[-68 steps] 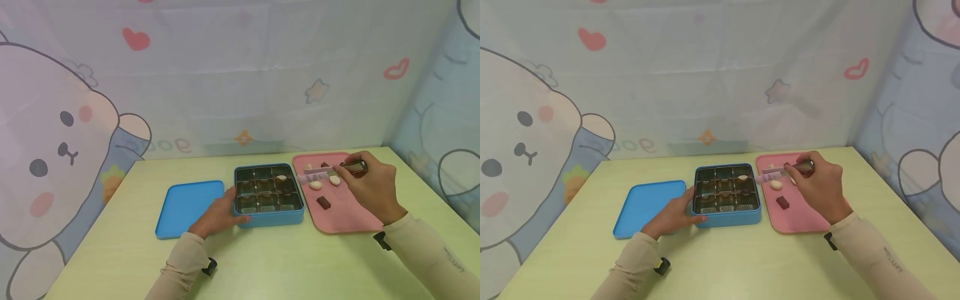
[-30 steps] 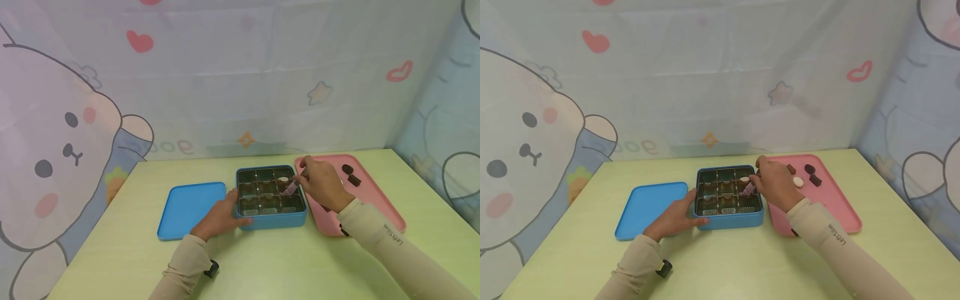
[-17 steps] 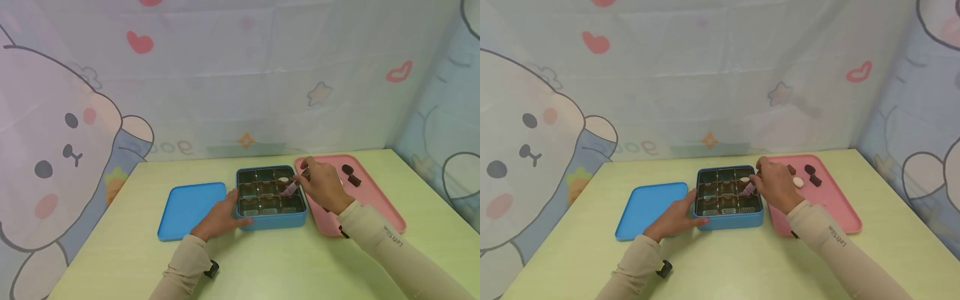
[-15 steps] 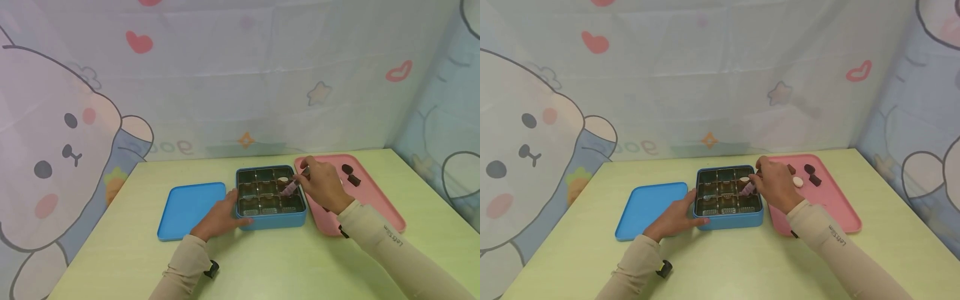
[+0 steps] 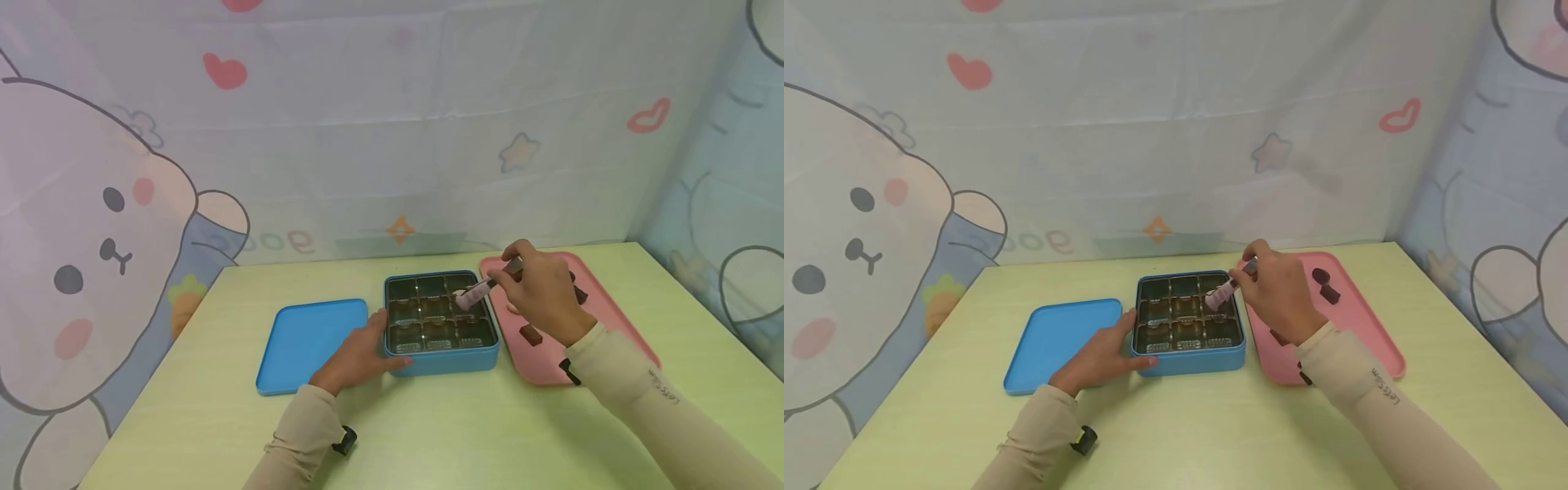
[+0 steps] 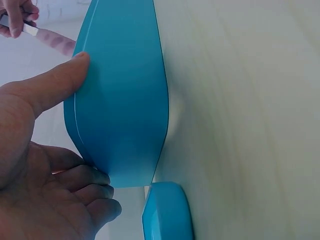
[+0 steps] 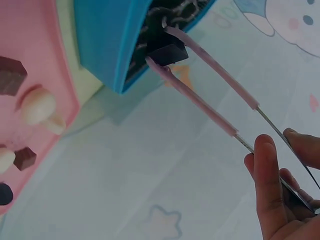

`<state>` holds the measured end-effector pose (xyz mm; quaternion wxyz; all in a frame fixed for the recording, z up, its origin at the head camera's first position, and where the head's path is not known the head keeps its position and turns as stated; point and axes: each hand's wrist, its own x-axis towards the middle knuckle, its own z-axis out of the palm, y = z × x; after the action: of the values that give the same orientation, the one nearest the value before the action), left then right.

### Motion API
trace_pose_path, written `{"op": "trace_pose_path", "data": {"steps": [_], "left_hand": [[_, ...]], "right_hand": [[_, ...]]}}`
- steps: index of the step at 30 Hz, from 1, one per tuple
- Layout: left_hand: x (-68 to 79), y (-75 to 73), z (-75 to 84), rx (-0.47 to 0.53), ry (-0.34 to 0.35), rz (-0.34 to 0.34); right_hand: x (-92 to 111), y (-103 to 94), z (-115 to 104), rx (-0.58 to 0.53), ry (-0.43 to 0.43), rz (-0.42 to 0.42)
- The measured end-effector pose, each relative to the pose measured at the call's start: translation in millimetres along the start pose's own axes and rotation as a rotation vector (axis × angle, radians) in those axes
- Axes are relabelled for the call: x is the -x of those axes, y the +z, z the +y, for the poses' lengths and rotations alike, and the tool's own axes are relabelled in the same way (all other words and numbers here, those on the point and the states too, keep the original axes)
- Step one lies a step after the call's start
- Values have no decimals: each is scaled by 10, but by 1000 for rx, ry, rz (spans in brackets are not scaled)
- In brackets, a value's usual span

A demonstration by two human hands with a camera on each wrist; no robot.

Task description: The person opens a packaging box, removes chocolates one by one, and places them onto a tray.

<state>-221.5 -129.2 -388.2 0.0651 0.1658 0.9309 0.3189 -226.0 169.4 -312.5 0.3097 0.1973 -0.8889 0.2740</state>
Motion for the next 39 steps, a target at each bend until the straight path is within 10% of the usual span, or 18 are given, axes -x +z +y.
{"op": "trace_pose_path", "data": {"steps": [18,39], "left_hand": [[-2,10,33,4,-2,-1],[28,-18,39,1,-43,-30]], "right_hand": [[279,-683,702,102,104,203],[668,-461,1077,184,147,118]]}}
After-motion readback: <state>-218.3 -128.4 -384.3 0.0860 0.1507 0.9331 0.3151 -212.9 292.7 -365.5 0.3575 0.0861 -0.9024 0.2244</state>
